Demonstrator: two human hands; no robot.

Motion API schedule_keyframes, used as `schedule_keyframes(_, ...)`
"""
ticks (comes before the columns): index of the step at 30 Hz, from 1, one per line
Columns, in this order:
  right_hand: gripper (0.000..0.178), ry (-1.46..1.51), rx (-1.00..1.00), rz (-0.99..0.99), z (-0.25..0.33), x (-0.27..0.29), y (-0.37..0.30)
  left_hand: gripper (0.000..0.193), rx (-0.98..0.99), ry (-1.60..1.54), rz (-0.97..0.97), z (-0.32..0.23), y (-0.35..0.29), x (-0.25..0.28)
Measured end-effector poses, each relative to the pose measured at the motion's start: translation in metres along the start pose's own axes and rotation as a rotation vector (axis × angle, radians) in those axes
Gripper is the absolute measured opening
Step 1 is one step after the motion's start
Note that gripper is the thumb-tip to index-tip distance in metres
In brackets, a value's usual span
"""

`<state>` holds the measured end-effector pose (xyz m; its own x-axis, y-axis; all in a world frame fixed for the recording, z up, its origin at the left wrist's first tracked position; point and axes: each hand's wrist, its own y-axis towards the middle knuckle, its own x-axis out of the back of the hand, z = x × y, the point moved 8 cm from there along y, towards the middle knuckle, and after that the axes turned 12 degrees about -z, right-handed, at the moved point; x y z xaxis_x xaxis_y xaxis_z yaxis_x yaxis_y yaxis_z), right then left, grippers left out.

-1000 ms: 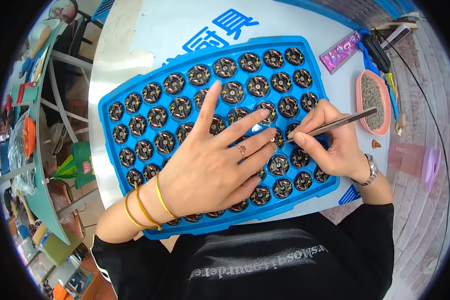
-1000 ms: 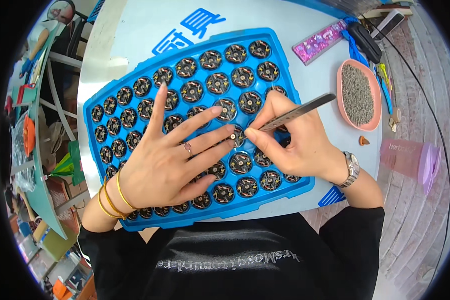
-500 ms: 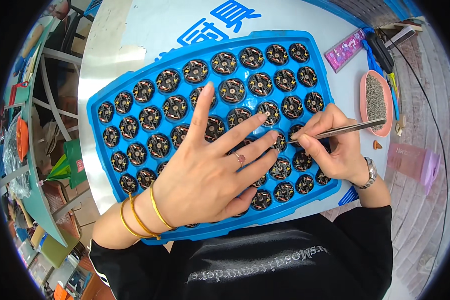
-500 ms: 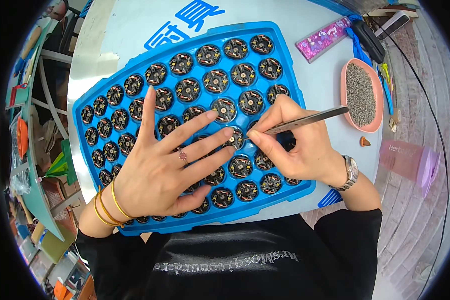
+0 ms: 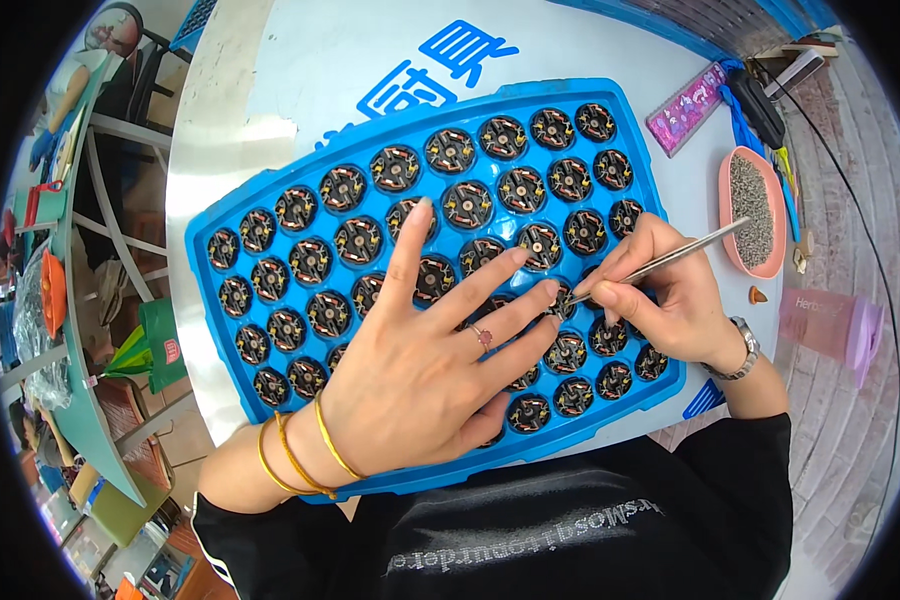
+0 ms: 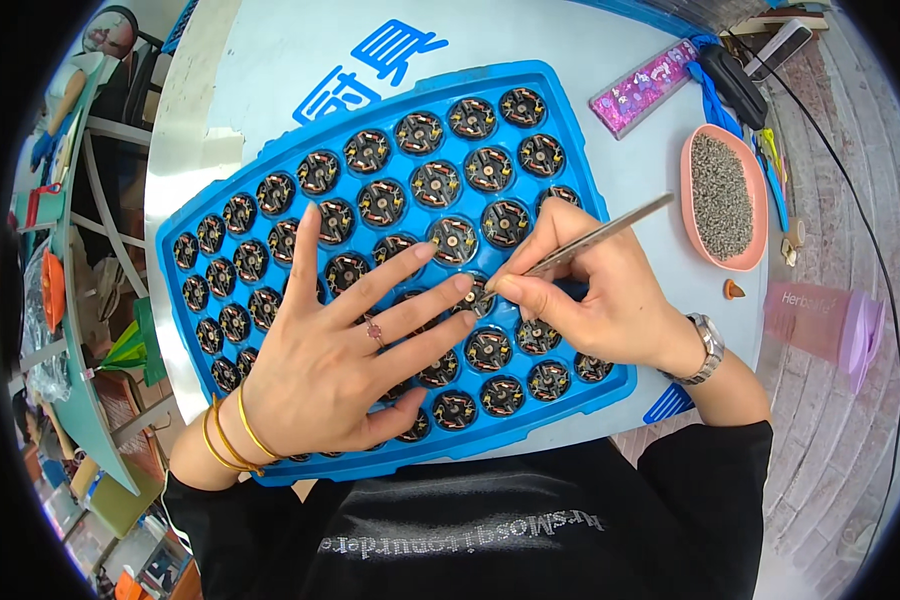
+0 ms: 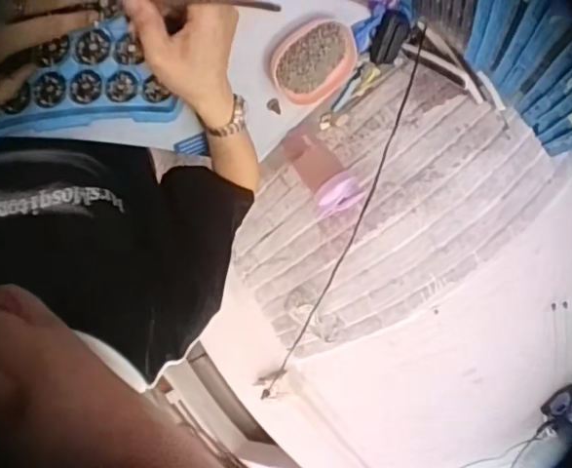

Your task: Assemble small electronic components into a tray using a manual pick-and-place tool.

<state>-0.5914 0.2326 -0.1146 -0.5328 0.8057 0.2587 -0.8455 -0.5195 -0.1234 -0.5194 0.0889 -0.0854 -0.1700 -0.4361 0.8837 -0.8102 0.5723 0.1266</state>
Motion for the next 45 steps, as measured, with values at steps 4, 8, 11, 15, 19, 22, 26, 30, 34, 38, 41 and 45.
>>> schedule_keyframes(4, 0.022, 0.030, -0.071, 0.081, -0.001, -0.002, 0.003, 0.057, 0.010, 0.007, -0.001, -0.001, 0.002, 0.000)
schedule_keyframes(8, 0.022, -0.001, -0.009, 0.145, 0.004, -0.002, 0.003, 0.056, 0.013, 0.027, -0.021, -0.001, 0.003, 0.003)
schedule_keyframes(11, 0.022, -0.158, 0.156, 0.120, 0.019, -0.003, 0.000, 0.056, 0.015, 0.020, -0.039, 0.000, 0.003, 0.004)
schedule_keyframes(15, 0.022, -0.490, 0.681, 0.153, 0.048, -0.020, -0.024, 0.055, 0.013, 0.009, -0.026, 0.000, 0.004, 0.004)
schedule_keyframes(19, 0.018, -0.478, 0.763, 0.050, 0.043, -0.021, -0.032, 0.055, -0.001, 0.014, -0.033, -0.001, 0.003, 0.003)
schedule_keyframes(22, 0.018, -0.299, 0.427, -0.012, 0.027, -0.003, -0.015, 0.055, -0.001, 0.018, -0.033, -0.002, 0.002, 0.004)
schedule_keyframes(26, 0.018, -0.120, 0.248, -0.060, 0.011, 0.006, -0.007, 0.056, 0.001, 0.034, -0.028, -0.003, 0.004, 0.005)
schedule_keyframes(30, 0.018, -0.114, 0.254, -0.045, 0.013, 0.003, -0.006, 0.057, 0.003, 0.049, -0.020, -0.003, 0.003, 0.004)
schedule_keyframes(34, 0.017, -0.128, 0.244, -0.026, 0.014, 0.002, -0.006, 0.057, -0.003, 0.062, -0.018, -0.003, 0.004, 0.004)
schedule_keyframes(38, 0.017, -0.129, 0.261, -0.030, 0.014, 0.002, -0.005, 0.058, -0.006, 0.071, -0.015, -0.003, 0.004, 0.004)
schedule_keyframes(41, 0.016, -0.200, 0.276, -0.001, 0.015, -0.001, -0.005, 0.059, 0.002, 0.065, -0.016, -0.002, 0.003, 0.005)
schedule_keyframes(45, 0.016, -0.220, 0.302, -0.001, 0.016, -0.002, -0.006, 0.059, 0.004, 0.063, -0.017, -0.002, 0.003, 0.005)
